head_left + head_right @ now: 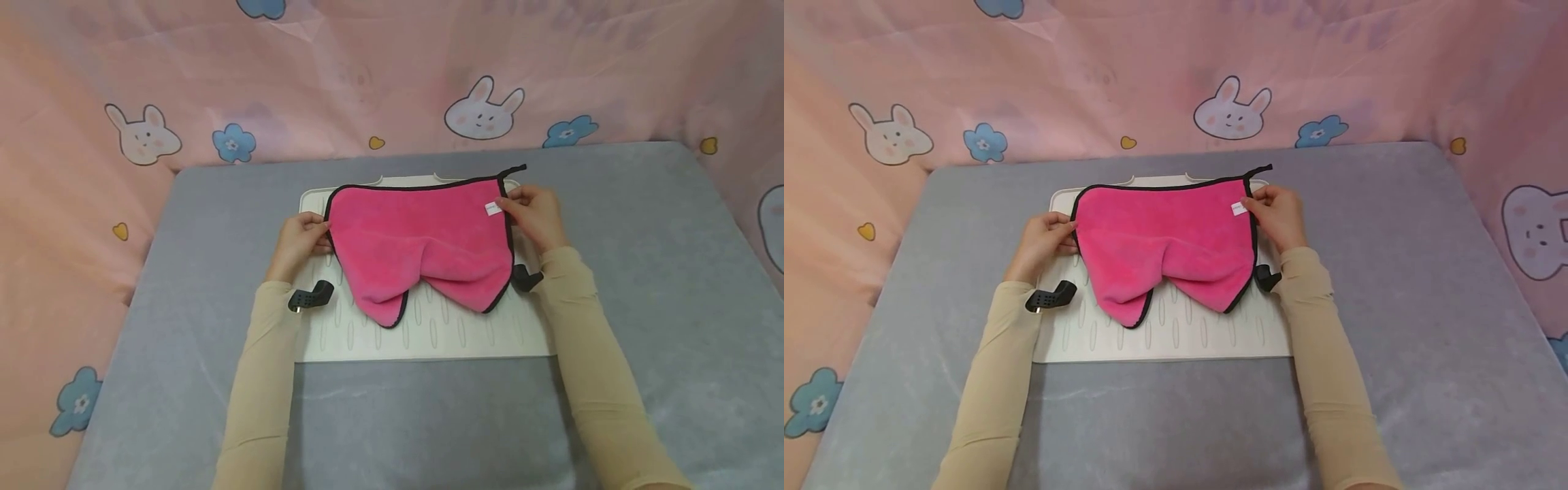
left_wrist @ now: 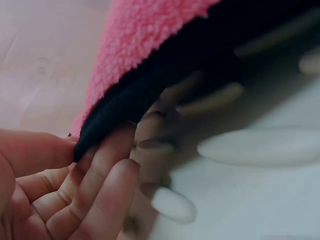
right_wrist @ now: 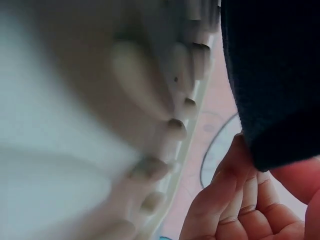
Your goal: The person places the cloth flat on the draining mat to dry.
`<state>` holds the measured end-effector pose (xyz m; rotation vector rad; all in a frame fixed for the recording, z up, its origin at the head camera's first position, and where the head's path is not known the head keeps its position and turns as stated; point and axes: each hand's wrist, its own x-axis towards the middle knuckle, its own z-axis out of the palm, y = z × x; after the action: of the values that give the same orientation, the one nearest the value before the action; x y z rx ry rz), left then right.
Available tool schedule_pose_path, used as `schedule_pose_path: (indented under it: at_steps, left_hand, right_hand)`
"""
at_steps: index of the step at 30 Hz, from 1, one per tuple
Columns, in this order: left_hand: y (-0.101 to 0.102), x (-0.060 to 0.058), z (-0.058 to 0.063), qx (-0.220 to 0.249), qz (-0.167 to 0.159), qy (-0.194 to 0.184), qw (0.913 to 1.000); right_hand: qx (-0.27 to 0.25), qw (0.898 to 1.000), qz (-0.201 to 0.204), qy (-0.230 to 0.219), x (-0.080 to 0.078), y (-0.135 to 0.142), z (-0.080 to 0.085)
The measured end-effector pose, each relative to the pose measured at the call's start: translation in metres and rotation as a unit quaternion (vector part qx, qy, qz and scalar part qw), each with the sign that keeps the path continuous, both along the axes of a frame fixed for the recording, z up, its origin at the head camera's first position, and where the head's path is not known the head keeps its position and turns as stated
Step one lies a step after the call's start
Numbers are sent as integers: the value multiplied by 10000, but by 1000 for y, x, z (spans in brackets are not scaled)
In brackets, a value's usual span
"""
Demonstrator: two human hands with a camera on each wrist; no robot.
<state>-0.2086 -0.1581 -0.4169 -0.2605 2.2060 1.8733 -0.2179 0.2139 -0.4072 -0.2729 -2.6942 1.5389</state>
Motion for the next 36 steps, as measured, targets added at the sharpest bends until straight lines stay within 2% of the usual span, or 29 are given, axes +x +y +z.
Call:
schedule_pose_path:
  at_steps: [5, 10, 15, 20, 24, 28, 31, 36]
  left_hand:
    - [1, 1, -5, -190, -1, -98, 9998]
    - [3, 7, -6, -287, -18, -194, 9994]
    - [6, 24, -5, -144, -177, -322, 9992]
    - [7, 44, -6, -109, -336, -451, 9984]
    - [6, 55, -8, -42, -336, -451, 9984]
    - [7, 63, -10, 41, -540, -544, 9971]
    - [8, 68, -11, 89, -671, -603, 9959]
    - [9, 74, -13, 213, -744, -477, 9959]
  right_hand:
    - [329, 9986, 256, -317, -4, -1, -4]
    - [788, 9918, 651, -764, -2, 2, -7]
    - [835, 9874, 1048, -848, 9, 10, -6]
    - [819, 9796, 1441, -1134, 30, 15, -3]
    - [590, 9798, 1510, -1173, 46, 15, -4]
    - [209, 9814, 1460, -1227, 59, 15, -6]
    - [-90, 9815, 1423, -1280, 67, 16, -7]
    - [-498, 9794, 1475, -1285, 77, 17, -6]
